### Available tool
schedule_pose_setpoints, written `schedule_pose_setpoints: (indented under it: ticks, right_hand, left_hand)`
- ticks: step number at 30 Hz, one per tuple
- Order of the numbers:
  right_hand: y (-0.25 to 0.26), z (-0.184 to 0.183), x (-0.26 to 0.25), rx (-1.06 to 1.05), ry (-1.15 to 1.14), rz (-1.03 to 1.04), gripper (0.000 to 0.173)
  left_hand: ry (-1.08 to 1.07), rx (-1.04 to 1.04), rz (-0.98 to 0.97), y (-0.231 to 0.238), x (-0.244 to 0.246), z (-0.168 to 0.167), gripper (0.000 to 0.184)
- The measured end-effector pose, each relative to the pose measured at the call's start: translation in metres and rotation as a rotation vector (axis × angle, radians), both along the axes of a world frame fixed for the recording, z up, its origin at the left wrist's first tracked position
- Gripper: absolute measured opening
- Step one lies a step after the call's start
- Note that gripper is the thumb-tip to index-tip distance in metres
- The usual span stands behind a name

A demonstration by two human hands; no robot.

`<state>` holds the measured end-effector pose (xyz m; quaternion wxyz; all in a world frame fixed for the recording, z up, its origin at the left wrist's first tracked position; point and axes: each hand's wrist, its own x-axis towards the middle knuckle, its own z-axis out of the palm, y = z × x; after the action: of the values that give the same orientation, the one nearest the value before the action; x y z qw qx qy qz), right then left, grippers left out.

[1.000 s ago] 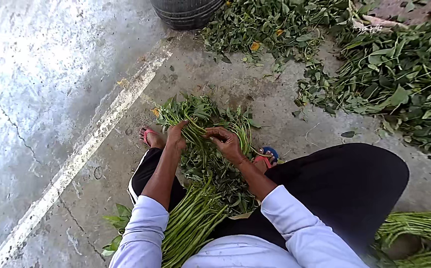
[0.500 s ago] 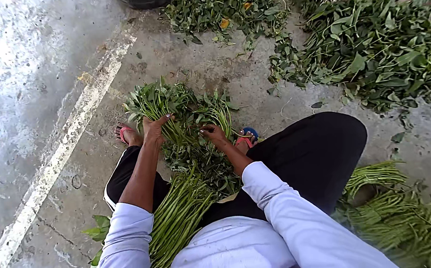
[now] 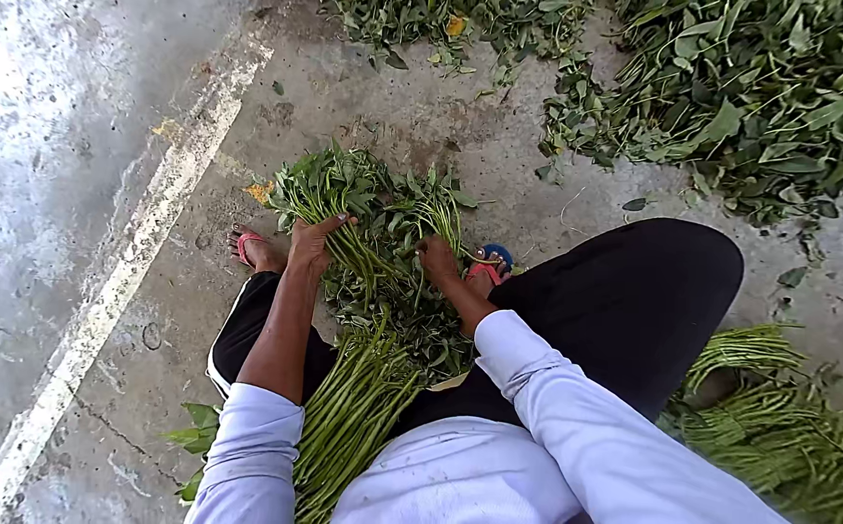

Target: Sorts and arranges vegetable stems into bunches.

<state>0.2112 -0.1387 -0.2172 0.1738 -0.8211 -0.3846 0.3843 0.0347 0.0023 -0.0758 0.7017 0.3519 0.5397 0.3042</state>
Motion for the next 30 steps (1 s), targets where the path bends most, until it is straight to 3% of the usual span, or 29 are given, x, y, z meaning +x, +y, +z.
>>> schedule_pose_setpoints:
  ticks: [5, 9, 18, 21, 26, 30]
  right_hand:
    - [0.022, 0.039, -0.002, 0.491, 0.257, -0.295, 0.039]
    - [0.029, 0.065, -0.034, 0.801, 0.448, -0.279, 0.033]
    - [0.024, 0.083, -0.054, 0.703, 0.443, -0.123, 0.031]
    - [0.020, 0.085, -0.059, 0.665, 0.411, -0.104, 0.032]
    - [0.019, 0.055, -0.057, 0.663, 0.559, -0.030, 0.029]
    - [0.013, 0.019, -0.018, 0.399, 0.302, -0.205, 0.032]
  left_hand:
    - [0.037, 0.053, 0.049, 0.002, 0.001, -0.006, 0.053]
    - [0.083, 0.075, 0.101, 0.002, 0.003, -0.006, 0.063]
    - [-0.066, 0.126, -0.005, -0.005, 0.006, -0.009, 0.046]
    - [-0.036, 0.183, -0.084, -0.007, 0.006, -0.013, 0.054]
    - [0.119, 0.256, -0.088, -0.010, 0.007, -0.011, 0.072]
    - [0.121, 0.245, -0.005, -0.008, 0.008, -0.003, 0.070]
